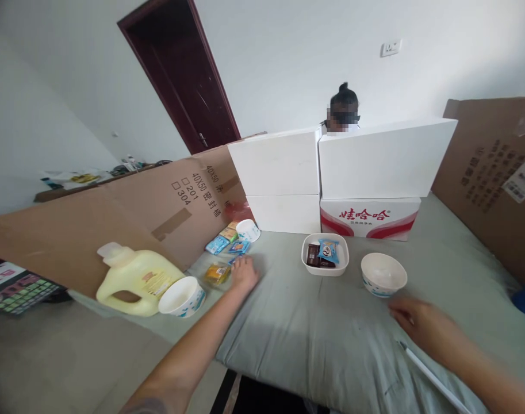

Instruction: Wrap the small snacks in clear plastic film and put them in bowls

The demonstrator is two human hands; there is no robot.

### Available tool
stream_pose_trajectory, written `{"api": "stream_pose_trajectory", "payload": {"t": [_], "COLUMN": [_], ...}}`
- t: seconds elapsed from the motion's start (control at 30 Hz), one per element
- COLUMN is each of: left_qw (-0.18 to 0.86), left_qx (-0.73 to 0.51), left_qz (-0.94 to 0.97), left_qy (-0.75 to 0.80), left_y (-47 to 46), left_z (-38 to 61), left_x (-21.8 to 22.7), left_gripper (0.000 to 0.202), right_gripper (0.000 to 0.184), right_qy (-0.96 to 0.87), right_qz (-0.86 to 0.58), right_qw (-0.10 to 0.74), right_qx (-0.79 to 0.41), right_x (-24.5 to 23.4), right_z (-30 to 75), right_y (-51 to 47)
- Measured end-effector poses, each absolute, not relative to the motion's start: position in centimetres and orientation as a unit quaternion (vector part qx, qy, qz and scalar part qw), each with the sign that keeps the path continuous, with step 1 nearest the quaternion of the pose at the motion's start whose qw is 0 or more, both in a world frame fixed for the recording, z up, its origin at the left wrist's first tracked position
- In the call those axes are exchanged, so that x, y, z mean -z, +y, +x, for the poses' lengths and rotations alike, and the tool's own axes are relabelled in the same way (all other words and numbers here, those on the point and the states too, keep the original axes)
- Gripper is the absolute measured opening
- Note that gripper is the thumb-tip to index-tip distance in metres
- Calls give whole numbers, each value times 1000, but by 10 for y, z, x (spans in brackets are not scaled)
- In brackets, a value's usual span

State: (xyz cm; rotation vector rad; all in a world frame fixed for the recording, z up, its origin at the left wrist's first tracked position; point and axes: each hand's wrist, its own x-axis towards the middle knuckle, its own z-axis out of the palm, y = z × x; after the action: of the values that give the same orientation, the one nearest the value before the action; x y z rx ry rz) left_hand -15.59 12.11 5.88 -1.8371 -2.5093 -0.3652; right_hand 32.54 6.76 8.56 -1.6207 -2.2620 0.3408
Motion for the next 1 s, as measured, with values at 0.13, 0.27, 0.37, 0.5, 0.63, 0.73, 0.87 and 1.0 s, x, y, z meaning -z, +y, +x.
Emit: {"api": "stream_pose_trajectory", "payload": {"t": [0.13,0.27,0.37,0.5,0.63,0.73,0.87,1.0], "left_qw": [3,3,-4,-40,-128,-328,-428,-261], "left_qx": [49,24,29,54,142,313,369,409], "left_qz": [-536,-581,-648,-730,-769,-696,-607,-660], "left_qy": [-843,-813,-761,-680,-610,-557,-559,-574], "left_y": [141,140,126,97,70,58,50,38], "left_z": [-185,-159,-129,-103,-78,-54,-25,-16], "left_x": [-63,-50,-43,-47,-51,-42,-20,-10], "left_gripper": [50,42,47,51,51,40,34,45], "right_gripper": [36,38,41,47,48,41,36,34], "right_qy": [-766,-757,-768,-752,-725,-735,-741,-731], "right_qz": [-578,-584,-577,-600,-631,-624,-626,-636], "right_qw": [185,247,273,260,247,241,224,227], "right_qx": [-213,-156,-49,81,126,110,94,103], "right_x": [-36,6,26,38,42,44,39,33], "right_z": [341,349,354,357,354,350,345,341], "right_y": [22,-5,-20,-33,-33,-30,-28,-31]}}
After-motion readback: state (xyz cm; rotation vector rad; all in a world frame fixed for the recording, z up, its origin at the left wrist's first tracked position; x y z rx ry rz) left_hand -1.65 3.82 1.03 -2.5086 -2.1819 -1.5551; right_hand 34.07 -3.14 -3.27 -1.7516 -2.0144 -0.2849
